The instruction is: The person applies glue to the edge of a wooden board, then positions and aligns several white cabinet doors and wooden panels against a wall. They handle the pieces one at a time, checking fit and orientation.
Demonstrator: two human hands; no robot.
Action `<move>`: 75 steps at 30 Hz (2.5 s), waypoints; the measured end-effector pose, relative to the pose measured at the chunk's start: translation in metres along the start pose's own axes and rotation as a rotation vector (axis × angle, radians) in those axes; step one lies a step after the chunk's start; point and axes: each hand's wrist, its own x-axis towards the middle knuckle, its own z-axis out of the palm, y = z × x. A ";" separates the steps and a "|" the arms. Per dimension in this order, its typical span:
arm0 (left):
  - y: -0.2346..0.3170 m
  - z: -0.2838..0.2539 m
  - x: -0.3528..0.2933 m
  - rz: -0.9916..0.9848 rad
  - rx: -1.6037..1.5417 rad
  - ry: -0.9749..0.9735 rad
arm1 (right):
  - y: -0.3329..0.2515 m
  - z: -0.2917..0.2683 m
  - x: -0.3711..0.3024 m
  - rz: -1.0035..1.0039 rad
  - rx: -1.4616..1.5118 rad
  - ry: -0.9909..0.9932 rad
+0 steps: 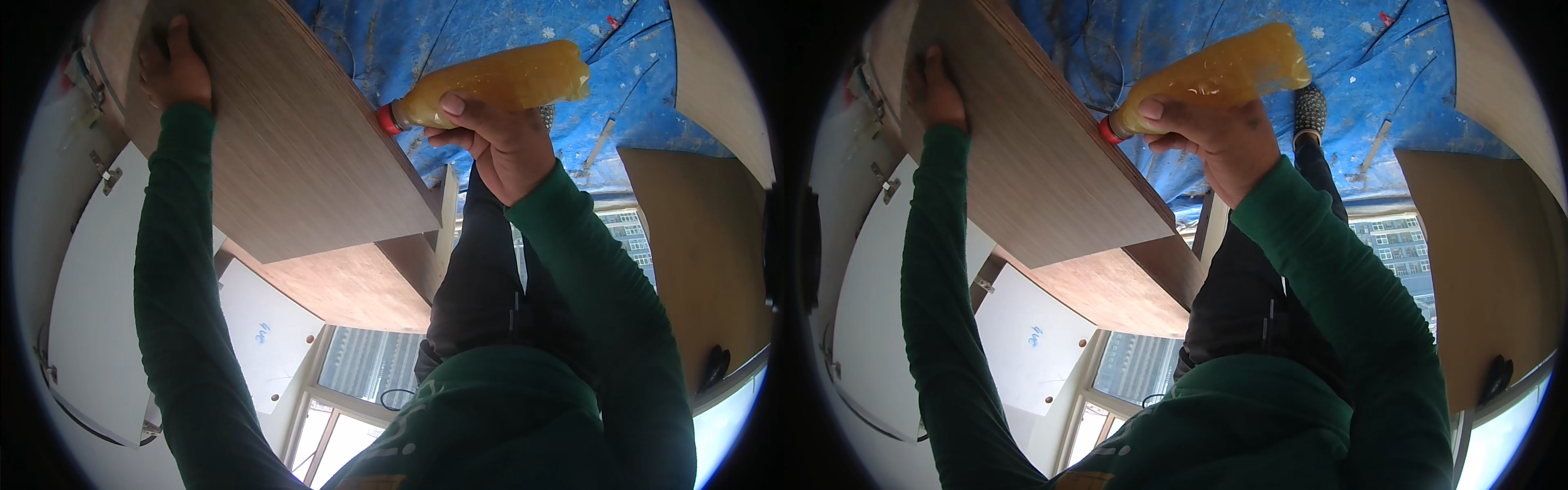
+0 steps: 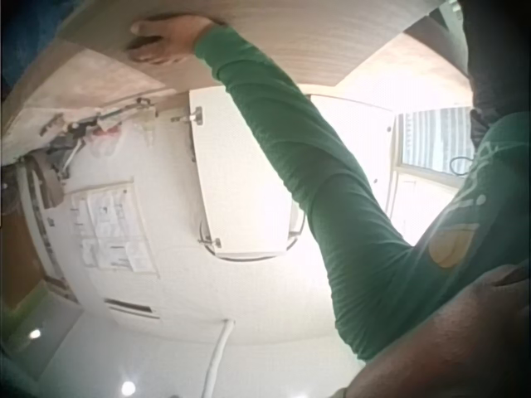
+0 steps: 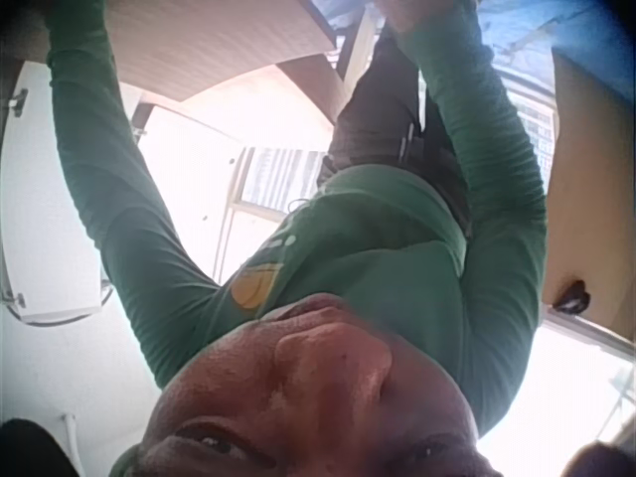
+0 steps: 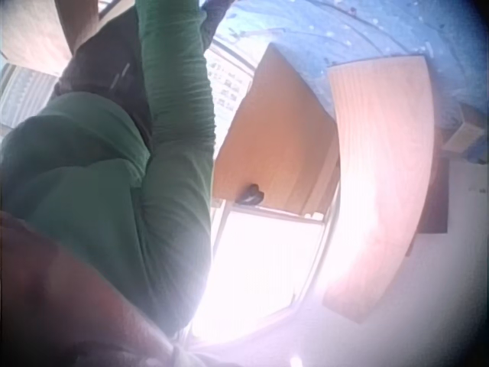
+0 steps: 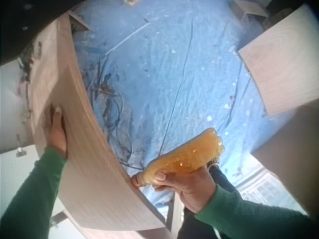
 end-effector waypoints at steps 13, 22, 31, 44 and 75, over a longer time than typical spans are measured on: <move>0.005 -0.001 0.002 -0.006 0.025 -0.004 | 0.034 -0.029 -0.089 0.157 0.066 0.148; 0.004 -0.002 0.004 0.019 0.007 0.000 | 0.045 -0.047 -0.123 0.221 0.064 0.162; 0.013 -0.002 0.000 -0.021 -0.032 -0.015 | 0.034 -0.039 -0.111 0.194 0.249 0.141; 0.005 -0.001 0.001 -0.032 0.006 -0.011 | 0.027 0.000 -0.087 0.010 0.170 0.190; 0.008 -0.003 -0.004 -0.039 -0.019 -0.018 | -0.002 0.013 -0.019 -0.055 0.029 0.048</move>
